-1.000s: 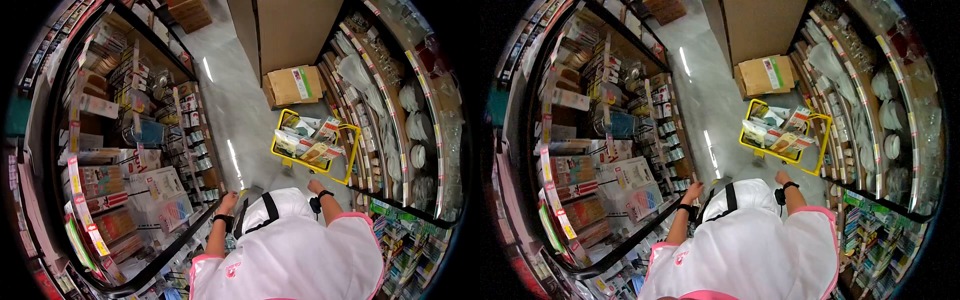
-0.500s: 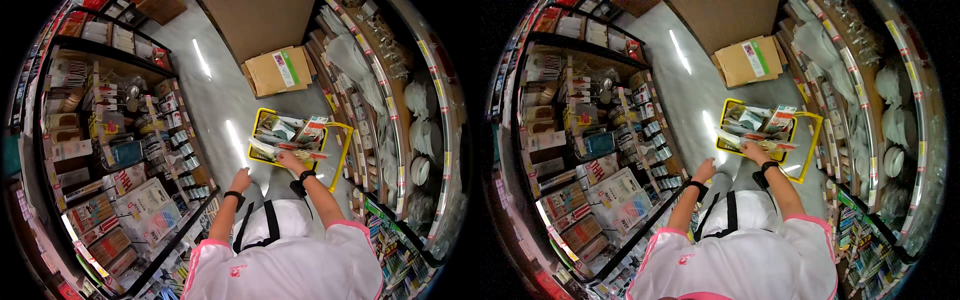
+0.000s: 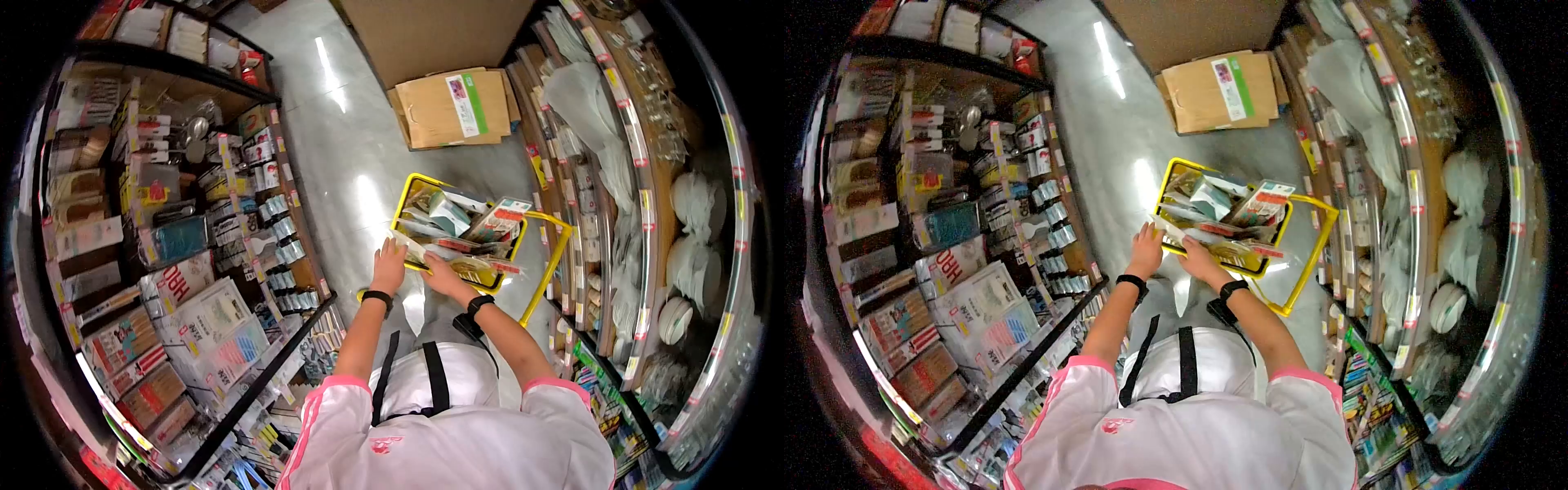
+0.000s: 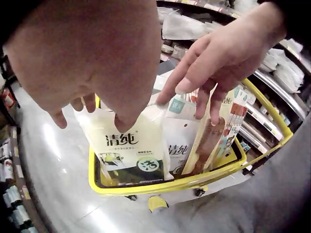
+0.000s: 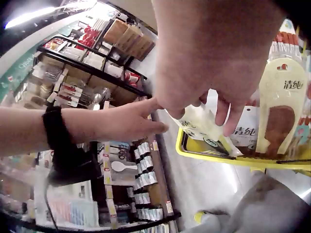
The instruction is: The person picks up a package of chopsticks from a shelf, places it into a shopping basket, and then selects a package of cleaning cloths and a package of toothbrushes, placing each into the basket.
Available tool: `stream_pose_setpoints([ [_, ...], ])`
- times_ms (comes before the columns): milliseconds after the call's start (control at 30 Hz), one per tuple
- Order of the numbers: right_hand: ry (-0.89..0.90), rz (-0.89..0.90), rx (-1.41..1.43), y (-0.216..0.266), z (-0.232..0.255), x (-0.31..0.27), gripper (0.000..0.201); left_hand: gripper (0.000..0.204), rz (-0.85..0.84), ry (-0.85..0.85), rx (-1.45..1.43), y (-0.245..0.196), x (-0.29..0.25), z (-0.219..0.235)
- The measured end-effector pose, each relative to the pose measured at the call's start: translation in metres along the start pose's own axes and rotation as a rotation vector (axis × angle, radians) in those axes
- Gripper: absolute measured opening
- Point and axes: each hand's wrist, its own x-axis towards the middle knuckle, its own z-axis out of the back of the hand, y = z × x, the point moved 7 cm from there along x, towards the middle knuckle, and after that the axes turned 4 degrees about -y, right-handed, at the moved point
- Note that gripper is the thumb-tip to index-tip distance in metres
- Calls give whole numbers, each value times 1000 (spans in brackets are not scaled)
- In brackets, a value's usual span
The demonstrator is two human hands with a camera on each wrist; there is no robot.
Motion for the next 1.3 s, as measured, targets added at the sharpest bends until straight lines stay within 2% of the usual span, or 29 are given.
stream_pose_setpoints([
  [67, -7, 47, -8, 7, -1, -3, 51, 44, 67, 30, -18, 9, -14, -1],
  [200, 44, 220, -1, 46, 7, -18, 43, 39, 156, -85, -93, 16, -42, 18],
  [300, 159, 327, -13, 78, 4, -26, 41, 34, 236, -165, -134, 24, -67, 46],
  [367, 213, 379, 3, 103, 5, -35, 41, 20, 265, -280, -176, 30, -87, 61],
  [467, 312, 402, -22, 144, 4, -42, 36, 10, 237, -310, -230, 38, -122, 79],
  [500, 330, 428, -25, 155, -2, -41, 35, 10, 280, -217, -291, 39, -130, 87],
  [567, 369, 483, -33, 173, -14, -42, 33, 15, 334, -326, -341, 37, -161, 117],
  [600, 370, 543, 51, 190, -20, -46, 30, 15, 347, -379, -406, 39, -178, 123],
  [700, 488, 492, -21, 234, -43, -65, 28, 15, 501, -426, -479, 42, -233, 137],
  [867, 605, 585, 35, 284, -103, -111, 23, 15, 676, -556, -508, 42, -330, 150],
  [967, 670, 663, 85, 291, -142, -142, 22, 14, 750, -601, -471, 36, -388, 147],
  [1067, 756, 522, -12, 295, -173, -183, 19, 14, 759, -685, -448, 20, -448, 148],
  [1167, 826, 495, -89, 283, -209, -221, 19, 14, 793, -723, -410, 2, -506, 133],
  [1267, 789, 645, -70, 286, -237, -269, 25, 13, 783, -783, -398, -22, -562, 128],
  [1300, 784, 647, -44, 286, -248, -282, 27, 12, 774, -801, -396, -28, -579, 124],
])
